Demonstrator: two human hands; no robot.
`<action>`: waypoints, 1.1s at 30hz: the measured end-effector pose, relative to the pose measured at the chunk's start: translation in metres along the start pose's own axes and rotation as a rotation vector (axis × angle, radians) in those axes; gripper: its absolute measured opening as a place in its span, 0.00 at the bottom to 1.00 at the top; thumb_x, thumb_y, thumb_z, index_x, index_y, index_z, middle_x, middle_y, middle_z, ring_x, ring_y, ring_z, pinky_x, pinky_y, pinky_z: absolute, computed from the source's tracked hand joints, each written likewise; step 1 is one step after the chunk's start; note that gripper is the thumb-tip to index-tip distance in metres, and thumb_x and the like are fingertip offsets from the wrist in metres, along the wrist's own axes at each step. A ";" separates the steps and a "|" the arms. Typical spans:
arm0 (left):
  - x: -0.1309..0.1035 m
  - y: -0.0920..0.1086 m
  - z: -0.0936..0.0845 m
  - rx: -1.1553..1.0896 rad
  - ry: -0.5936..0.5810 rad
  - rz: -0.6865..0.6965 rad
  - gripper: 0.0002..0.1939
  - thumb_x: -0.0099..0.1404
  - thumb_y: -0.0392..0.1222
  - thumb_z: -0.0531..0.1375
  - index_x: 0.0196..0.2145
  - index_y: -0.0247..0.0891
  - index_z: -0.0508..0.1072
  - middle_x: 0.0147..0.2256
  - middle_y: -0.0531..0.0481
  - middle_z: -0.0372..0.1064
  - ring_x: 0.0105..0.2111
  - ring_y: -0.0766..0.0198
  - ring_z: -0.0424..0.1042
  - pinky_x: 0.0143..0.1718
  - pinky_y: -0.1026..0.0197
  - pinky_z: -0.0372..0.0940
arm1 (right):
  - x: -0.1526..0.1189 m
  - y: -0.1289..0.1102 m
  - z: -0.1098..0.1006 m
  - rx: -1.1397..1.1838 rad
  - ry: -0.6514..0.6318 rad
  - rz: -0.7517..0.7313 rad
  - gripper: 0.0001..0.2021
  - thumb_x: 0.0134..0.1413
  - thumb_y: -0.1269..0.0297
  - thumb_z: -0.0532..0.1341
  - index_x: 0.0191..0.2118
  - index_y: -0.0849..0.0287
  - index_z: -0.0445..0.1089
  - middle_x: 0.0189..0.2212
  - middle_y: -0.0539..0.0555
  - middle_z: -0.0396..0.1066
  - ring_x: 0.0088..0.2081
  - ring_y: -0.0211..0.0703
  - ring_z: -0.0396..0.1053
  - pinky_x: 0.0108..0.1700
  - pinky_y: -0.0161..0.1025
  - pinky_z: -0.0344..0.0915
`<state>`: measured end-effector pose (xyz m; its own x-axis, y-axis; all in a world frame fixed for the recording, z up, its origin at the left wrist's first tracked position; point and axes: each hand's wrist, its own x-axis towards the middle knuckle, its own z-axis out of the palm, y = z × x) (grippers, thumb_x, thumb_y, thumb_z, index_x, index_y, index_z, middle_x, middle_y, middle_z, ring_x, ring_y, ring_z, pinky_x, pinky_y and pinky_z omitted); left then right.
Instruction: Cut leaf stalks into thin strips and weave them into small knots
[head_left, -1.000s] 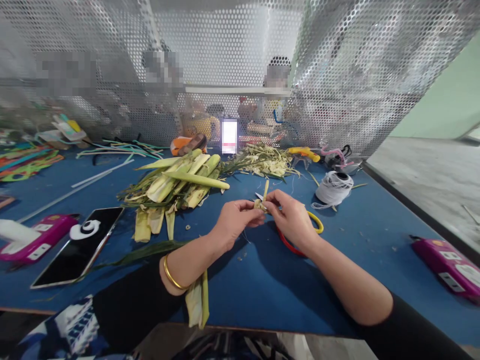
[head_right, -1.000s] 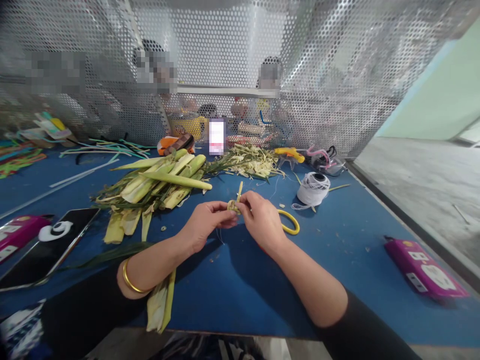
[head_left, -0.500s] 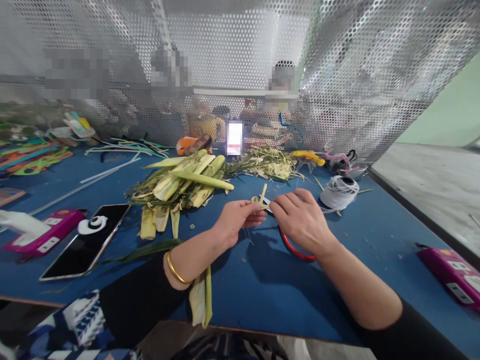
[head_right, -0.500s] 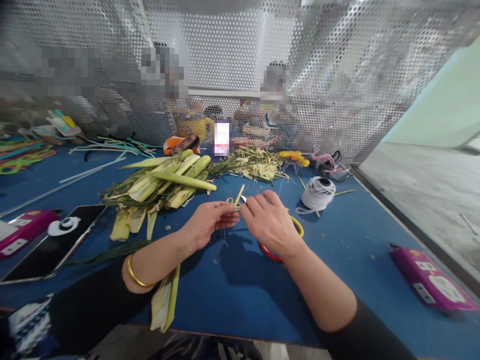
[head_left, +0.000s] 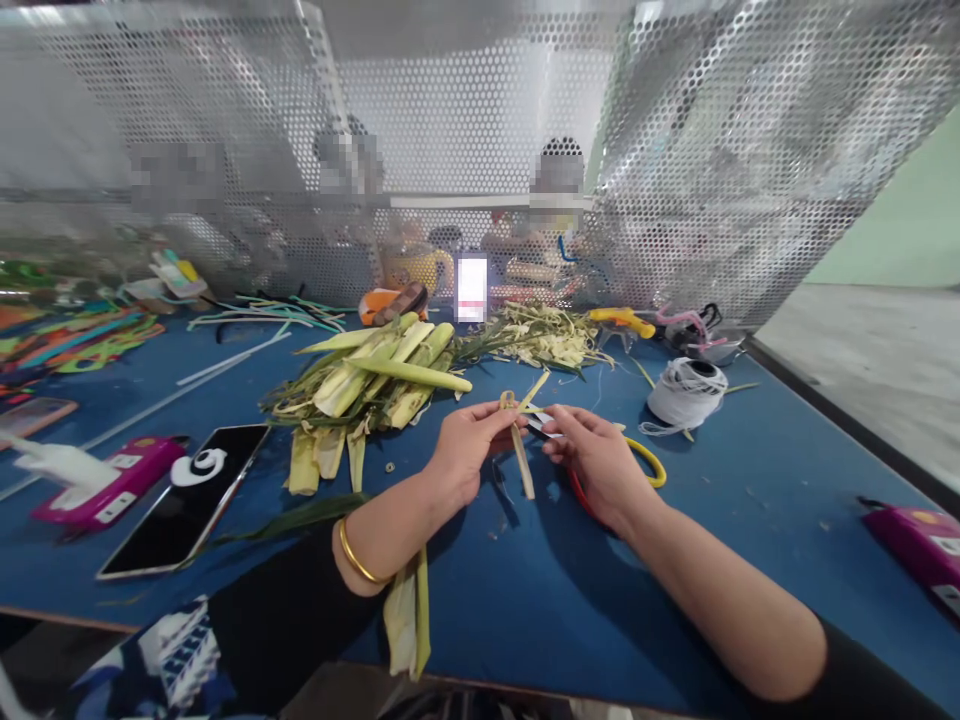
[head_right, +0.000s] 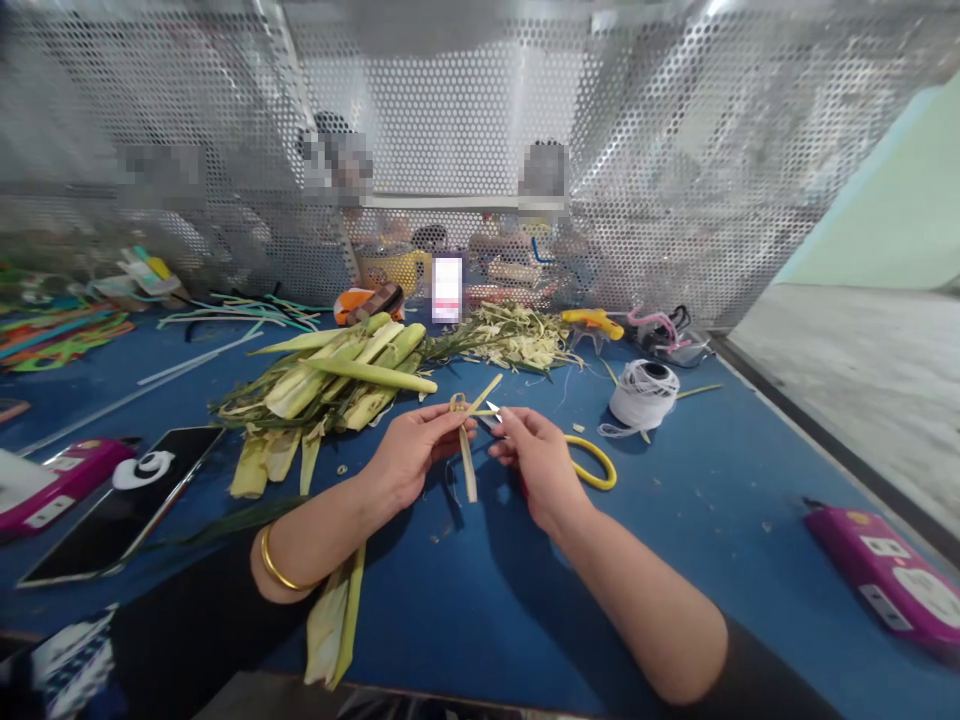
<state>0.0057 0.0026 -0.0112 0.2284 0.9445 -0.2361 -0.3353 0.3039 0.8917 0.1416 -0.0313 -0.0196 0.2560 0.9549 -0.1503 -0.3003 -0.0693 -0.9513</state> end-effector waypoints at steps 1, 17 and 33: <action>-0.001 0.001 0.001 0.004 -0.003 -0.003 0.05 0.51 0.34 0.66 0.29 0.33 0.77 0.26 0.48 0.75 0.25 0.67 0.72 0.35 0.61 0.68 | 0.001 -0.002 -0.001 0.089 0.042 0.009 0.17 0.37 0.56 0.70 0.32 0.61 0.71 0.23 0.47 0.68 0.22 0.32 0.64 0.25 0.31 0.60; -0.005 -0.002 0.003 0.105 -0.036 -0.009 0.05 0.52 0.35 0.66 0.29 0.32 0.78 0.26 0.47 0.75 0.25 0.67 0.72 0.32 0.64 0.68 | -0.005 -0.004 0.000 0.043 0.125 -0.327 0.10 0.49 0.57 0.64 0.32 0.58 0.73 0.21 0.47 0.66 0.23 0.34 0.63 0.29 0.34 0.63; -0.007 -0.001 0.006 0.281 0.001 0.118 0.02 0.52 0.32 0.64 0.27 0.33 0.77 0.25 0.49 0.75 0.23 0.70 0.70 0.28 0.67 0.66 | -0.006 -0.012 -0.009 -0.695 -0.045 -0.336 0.09 0.49 0.59 0.58 0.24 0.58 0.65 0.15 0.45 0.58 0.20 0.35 0.54 0.24 0.34 0.50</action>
<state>0.0095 -0.0050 -0.0083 0.2020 0.9714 -0.1246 -0.0933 0.1458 0.9849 0.1521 -0.0391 -0.0095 0.1893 0.9665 0.1733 0.4369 0.0752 -0.8964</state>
